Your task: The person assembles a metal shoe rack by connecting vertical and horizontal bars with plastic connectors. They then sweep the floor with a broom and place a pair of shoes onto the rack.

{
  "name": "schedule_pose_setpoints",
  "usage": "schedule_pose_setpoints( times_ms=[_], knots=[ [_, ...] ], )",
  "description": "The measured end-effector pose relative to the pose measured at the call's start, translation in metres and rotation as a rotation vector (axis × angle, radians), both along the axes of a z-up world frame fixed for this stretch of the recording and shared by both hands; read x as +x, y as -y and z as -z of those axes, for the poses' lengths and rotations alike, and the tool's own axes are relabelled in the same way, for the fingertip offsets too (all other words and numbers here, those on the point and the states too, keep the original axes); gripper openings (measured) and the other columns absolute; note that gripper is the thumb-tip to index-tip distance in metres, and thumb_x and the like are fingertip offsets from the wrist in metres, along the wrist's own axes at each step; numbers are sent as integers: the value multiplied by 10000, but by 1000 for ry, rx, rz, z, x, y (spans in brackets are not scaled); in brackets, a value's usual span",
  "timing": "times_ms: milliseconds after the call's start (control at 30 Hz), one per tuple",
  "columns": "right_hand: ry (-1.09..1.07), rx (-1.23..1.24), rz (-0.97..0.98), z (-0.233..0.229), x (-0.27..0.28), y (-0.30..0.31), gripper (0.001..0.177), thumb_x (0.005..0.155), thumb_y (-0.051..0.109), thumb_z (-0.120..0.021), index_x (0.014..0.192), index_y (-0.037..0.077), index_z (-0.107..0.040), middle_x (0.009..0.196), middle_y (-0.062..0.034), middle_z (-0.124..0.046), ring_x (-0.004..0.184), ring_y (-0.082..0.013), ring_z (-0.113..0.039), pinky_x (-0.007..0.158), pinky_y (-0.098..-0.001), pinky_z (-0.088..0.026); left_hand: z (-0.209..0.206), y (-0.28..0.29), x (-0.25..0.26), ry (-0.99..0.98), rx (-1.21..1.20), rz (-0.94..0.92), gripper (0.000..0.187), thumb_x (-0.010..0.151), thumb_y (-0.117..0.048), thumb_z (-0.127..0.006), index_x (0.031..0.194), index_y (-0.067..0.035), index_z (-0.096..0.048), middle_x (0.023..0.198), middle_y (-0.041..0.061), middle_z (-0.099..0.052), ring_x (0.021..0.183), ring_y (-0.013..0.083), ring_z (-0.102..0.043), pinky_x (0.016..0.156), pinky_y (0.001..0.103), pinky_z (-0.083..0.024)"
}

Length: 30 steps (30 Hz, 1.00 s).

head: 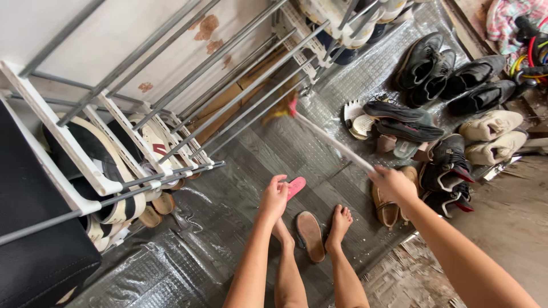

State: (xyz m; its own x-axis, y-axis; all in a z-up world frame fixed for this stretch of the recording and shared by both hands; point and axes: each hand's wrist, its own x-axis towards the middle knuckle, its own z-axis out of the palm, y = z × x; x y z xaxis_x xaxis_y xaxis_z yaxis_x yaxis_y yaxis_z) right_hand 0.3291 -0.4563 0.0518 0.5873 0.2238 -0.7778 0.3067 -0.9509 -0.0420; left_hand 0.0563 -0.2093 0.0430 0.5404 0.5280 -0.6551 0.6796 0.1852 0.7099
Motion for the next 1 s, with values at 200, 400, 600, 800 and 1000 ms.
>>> schedule_pose_setpoints(
  times_ms=[200,400,600,800,1000],
  knots=[
    [46,-108,137,-101,5,98,520,910,613,-605,1360,364,-683,941,-86,-814,835,-267,-785,773,-434,-603,-15,0,22,28,42,24,353,986,-199,-538,1319,-89,-577,1046,54,-789,905,171,-750,838,325,-569],
    [100,68,-267,-121,-55,28,364,970,509,-502,1300,448,-642,929,-18,-772,783,-255,-763,656,-425,-604,-1,-6,32,34,94,15,332,1008,-205,-536,1310,-74,-583,1042,79,-787,876,178,-742,825,326,-579],
    [74,161,-383,-55,-31,-55,336,929,372,-550,1209,433,-725,942,-35,-761,870,-262,-755,748,-416,-599,17,-1,33,70,71,-36,334,1014,-192,-526,1319,-61,-560,1038,89,-783,863,177,-743,812,329,-577],
    [282,-211,-304,-122,134,63,447,998,636,-465,1349,461,-679,1130,-21,-790,991,-256,-773,802,-410,-623,-6,3,22,17,82,2,355,1005,-207,-541,1332,-69,-560,1058,84,-783,874,183,-739,821,328,-579],
    [368,-99,-545,-131,170,1,496,1002,637,-450,1433,435,-585,1074,-38,-792,904,-279,-780,729,-410,-627,-34,4,39,-110,75,47,381,1009,-254,-510,1366,-123,-534,1118,32,-770,937,150,-726,857,331,-554]
  ],
)
